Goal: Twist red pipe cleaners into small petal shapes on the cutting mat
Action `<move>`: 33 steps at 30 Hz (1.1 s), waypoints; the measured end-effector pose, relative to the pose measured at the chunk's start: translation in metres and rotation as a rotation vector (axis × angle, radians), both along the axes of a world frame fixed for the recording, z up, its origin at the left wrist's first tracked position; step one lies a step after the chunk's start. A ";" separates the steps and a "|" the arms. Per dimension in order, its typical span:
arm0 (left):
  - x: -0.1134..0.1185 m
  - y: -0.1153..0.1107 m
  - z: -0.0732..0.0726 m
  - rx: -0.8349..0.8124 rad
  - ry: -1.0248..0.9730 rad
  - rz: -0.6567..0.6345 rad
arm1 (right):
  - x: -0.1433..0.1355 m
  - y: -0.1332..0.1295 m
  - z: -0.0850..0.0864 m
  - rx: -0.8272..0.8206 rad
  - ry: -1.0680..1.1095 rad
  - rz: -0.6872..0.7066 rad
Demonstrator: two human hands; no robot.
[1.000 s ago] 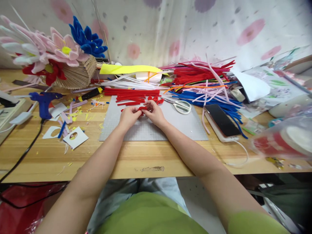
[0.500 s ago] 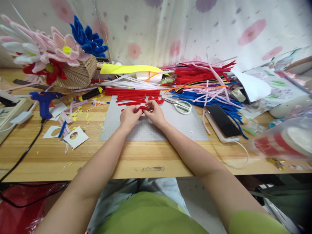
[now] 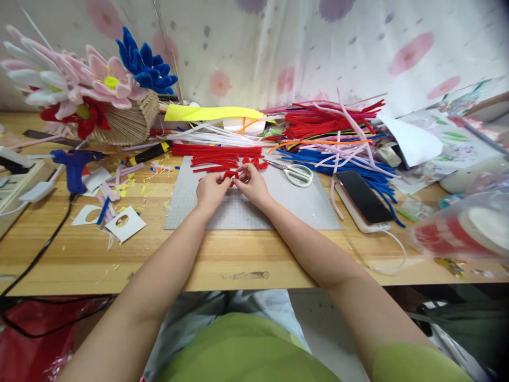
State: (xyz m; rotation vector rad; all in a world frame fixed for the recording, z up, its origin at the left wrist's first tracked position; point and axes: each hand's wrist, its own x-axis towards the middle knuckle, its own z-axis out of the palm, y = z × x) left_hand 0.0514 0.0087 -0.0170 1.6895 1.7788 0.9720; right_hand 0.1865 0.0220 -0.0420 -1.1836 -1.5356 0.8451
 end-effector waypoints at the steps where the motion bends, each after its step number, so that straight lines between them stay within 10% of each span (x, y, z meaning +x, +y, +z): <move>1: 0.000 0.000 -0.001 -0.004 0.004 -0.013 | 0.000 0.000 0.000 -0.006 -0.002 -0.010; 6: -0.002 0.007 -0.009 -0.050 -0.068 -0.194 | 0.002 0.001 0.002 -0.051 0.015 -0.059; 18: 0.003 0.005 -0.006 -0.017 -0.098 -0.044 | 0.001 0.000 0.003 -0.018 0.034 -0.032; 26: -0.010 0.009 -0.005 -0.140 -0.442 -0.471 | 0.011 0.000 0.011 -0.146 0.204 0.209; 33: -0.014 0.007 0.002 -0.146 -0.496 -0.567 | 0.014 -0.003 0.016 -0.207 0.239 0.227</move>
